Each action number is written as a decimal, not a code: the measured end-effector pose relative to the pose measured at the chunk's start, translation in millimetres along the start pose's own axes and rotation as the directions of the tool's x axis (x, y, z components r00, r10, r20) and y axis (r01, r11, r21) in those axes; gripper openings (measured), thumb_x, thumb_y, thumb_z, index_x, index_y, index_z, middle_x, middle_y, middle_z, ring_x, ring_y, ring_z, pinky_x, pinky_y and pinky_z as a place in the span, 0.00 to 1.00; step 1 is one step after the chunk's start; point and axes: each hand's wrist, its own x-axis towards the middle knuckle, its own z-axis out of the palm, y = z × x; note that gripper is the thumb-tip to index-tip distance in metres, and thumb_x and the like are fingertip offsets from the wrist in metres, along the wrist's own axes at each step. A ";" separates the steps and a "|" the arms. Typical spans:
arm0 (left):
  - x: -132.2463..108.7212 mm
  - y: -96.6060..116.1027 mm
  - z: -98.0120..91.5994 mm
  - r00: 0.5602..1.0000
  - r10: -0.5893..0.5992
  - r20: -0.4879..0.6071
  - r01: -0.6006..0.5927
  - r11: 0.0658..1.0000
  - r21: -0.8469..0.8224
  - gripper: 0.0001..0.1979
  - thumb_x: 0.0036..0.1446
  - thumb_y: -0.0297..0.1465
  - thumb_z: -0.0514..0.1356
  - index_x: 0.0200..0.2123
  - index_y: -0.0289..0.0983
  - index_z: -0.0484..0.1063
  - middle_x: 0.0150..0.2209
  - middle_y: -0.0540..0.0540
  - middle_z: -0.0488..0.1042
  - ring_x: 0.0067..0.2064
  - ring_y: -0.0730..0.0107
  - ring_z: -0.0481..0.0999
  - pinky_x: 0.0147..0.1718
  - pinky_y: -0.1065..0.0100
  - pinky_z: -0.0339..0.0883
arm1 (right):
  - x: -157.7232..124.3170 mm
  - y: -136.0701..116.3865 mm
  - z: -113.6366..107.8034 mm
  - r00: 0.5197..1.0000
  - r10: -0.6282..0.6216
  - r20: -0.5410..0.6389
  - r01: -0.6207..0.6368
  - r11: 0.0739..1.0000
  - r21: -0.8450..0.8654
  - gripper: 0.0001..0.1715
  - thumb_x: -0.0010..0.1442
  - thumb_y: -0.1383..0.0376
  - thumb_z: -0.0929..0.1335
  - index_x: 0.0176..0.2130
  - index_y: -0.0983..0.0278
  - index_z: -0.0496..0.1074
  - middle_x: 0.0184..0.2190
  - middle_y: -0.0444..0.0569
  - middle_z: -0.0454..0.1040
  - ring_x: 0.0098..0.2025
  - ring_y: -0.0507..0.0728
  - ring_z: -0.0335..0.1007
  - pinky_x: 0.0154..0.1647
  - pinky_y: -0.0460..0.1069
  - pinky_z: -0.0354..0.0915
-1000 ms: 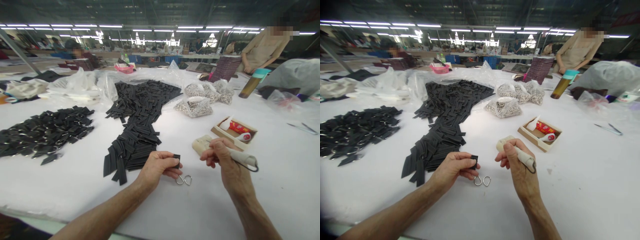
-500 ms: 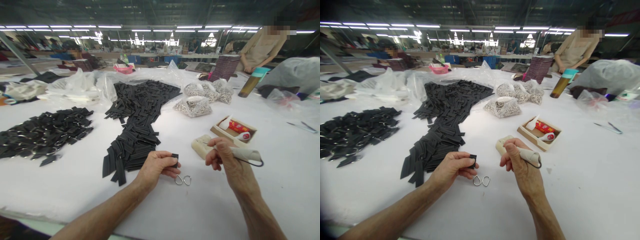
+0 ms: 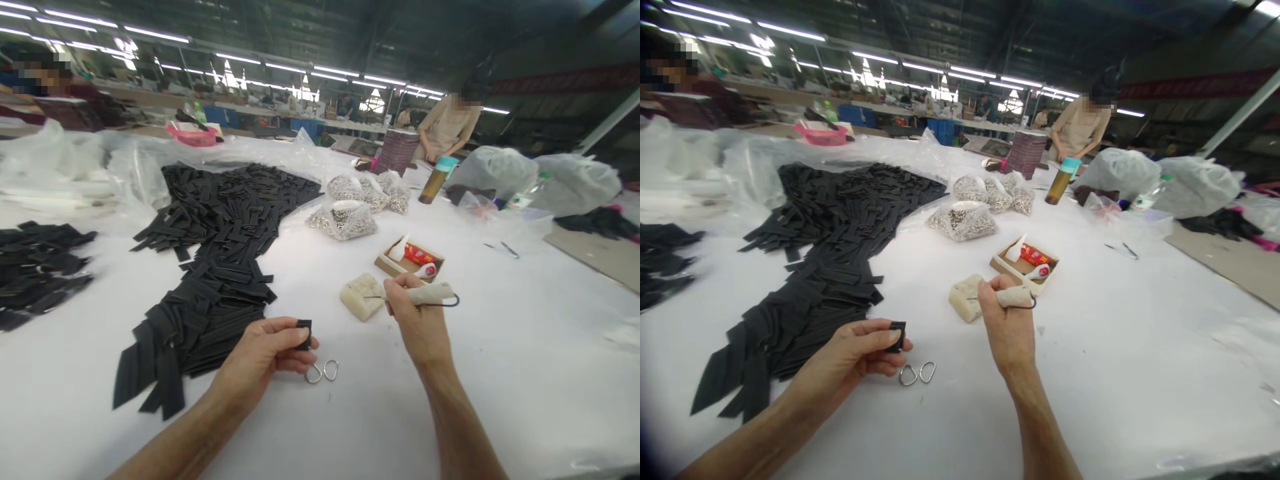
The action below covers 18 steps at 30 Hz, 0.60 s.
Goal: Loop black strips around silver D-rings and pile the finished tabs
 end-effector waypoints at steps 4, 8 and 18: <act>-0.5 -1.1 0.0 1.000 -0.004 0.022 0.005 1.000 -0.006 0.02 0.45 0.23 0.63 0.26 0.30 0.73 0.27 0.39 0.78 0.22 0.70 0.76 0.21 0.75 0.72 | 1.9 -1.5 0.3 0.998 0.058 -0.005 -0.058 0.997 -0.057 0.17 0.56 0.58 0.63 0.20 0.62 0.59 0.18 0.40 0.60 0.24 0.52 0.55 0.25 0.46 0.52; -0.7 -2.4 1.2 0.999 -0.018 0.046 0.019 1.000 -0.017 0.01 0.45 0.23 0.63 0.25 0.30 0.73 0.27 0.40 0.78 0.22 0.69 0.76 0.21 0.74 0.72 | 4.3 1.5 0.6 0.999 0.052 -0.002 -0.052 0.994 -0.094 0.15 0.55 0.61 0.63 0.20 0.62 0.59 0.17 0.39 0.59 0.24 0.52 0.55 0.25 0.46 0.52; -0.8 -4.6 1.5 0.997 -0.019 0.075 0.020 1.000 -0.014 0.04 0.43 0.25 0.65 0.25 0.30 0.74 0.27 0.40 0.78 0.22 0.69 0.76 0.22 0.73 0.72 | 8.1 9.9 5.9 0.997 0.083 0.000 -0.082 0.978 -0.190 0.13 0.53 0.60 0.63 0.21 0.61 0.62 0.17 0.40 0.60 0.23 0.52 0.55 0.23 0.47 0.51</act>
